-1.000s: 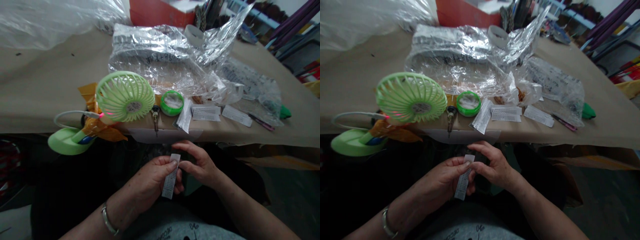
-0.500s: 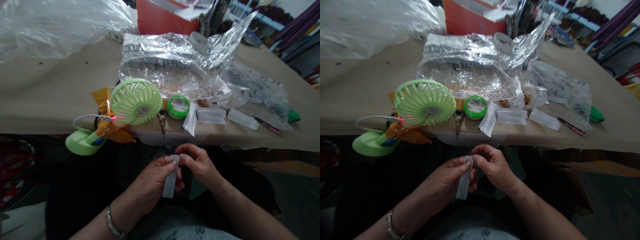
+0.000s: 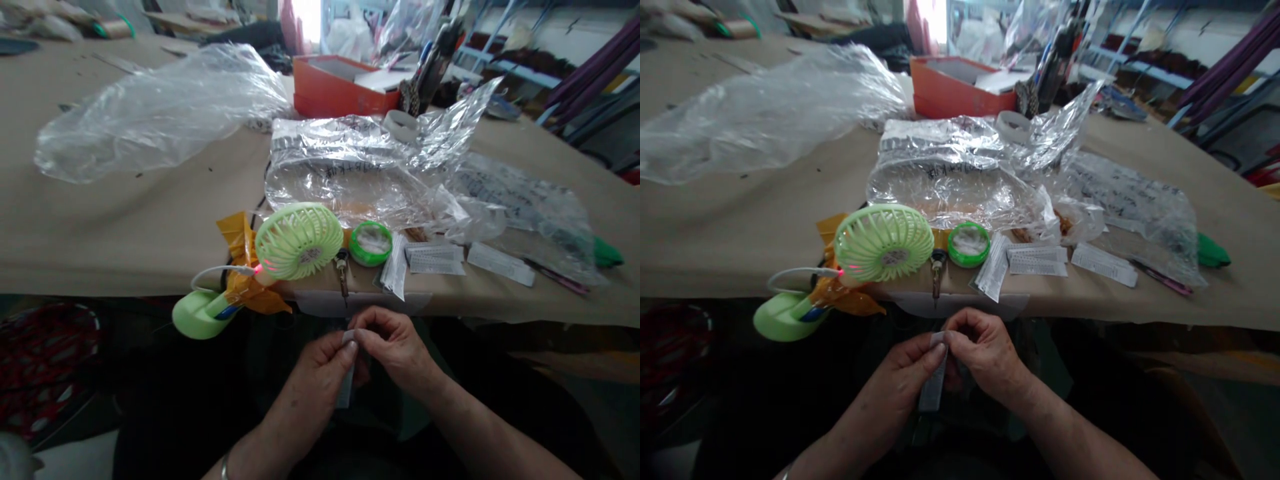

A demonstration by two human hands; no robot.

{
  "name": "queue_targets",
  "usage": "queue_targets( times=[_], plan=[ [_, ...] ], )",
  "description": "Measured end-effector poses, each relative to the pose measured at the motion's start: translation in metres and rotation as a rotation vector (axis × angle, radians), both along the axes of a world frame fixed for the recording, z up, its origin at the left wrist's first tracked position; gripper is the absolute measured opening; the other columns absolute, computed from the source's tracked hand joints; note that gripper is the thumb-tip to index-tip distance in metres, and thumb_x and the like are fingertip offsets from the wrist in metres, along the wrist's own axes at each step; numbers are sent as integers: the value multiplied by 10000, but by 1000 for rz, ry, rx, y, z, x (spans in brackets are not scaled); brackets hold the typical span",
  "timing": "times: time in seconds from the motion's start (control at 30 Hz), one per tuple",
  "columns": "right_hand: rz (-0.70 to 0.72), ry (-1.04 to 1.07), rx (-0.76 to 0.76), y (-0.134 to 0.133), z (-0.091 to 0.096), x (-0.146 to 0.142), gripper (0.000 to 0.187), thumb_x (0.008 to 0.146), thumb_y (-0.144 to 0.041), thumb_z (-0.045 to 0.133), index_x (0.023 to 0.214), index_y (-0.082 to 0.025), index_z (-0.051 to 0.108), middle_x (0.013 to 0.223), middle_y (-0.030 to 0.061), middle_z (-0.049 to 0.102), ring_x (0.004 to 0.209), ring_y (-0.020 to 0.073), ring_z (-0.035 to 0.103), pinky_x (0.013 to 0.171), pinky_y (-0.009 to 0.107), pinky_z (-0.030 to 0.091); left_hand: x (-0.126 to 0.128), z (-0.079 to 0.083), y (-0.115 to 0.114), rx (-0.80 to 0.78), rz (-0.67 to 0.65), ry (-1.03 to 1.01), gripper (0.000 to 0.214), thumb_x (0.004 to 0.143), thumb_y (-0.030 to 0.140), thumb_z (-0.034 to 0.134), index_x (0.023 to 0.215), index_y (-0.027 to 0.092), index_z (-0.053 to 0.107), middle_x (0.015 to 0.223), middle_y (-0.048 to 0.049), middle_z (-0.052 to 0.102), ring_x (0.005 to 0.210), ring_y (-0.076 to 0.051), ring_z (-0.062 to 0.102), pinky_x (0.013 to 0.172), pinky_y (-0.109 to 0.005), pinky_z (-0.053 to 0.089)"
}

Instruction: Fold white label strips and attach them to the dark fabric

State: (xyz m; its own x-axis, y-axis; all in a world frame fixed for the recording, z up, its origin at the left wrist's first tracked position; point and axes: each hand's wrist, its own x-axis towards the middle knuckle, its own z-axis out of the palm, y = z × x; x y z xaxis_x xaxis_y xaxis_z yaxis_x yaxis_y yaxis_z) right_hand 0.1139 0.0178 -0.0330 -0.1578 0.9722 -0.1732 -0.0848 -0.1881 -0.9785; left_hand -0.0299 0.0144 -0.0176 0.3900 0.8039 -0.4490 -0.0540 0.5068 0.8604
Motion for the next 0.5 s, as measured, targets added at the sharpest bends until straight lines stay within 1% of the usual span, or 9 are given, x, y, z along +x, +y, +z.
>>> queue_targets(
  times=[0.07,0.17,0.23,0.37,0.5],
  plan=[
    [-26,-38,61,3,3,-2,100,774,-239,609,700,-177,579,607,-34,577,500,81,522,480,188,426,-2,1,4,147,29,85,209,807,294,555,676,156,642,604,9,596,586,-113,514,565,-213,402],
    [-56,-92,155,9,8,-3,70,766,-204,593,702,-176,585,699,-14,593,636,97,542,577,196,441,-6,1,10,355,85,223,155,801,267,563,773,174,683,655,10,638,614,-127,543,580,-219,422],
    [-67,-127,202,12,10,-3,70,766,-201,581,701,-176,581,711,-9,593,667,106,540,605,205,442,-8,1,13,465,109,309,153,805,256,562,787,183,694,649,14,652,604,-130,560,572,-216,427],
    [-86,-215,282,14,14,-5,65,773,-192,569,711,-178,584,710,-3,602,671,117,551,629,224,451,-10,6,18,594,131,447,127,797,227,580,735,189,683,587,32,638,534,-112,552,528,-200,409],
    [-106,-294,351,14,14,-6,67,778,-170,559,722,-183,594,727,7,625,705,134,581,667,240,470,-11,8,18,660,114,501,116,809,234,579,765,192,677,599,32,647,518,-106,548,529,-197,408]
  ],
)
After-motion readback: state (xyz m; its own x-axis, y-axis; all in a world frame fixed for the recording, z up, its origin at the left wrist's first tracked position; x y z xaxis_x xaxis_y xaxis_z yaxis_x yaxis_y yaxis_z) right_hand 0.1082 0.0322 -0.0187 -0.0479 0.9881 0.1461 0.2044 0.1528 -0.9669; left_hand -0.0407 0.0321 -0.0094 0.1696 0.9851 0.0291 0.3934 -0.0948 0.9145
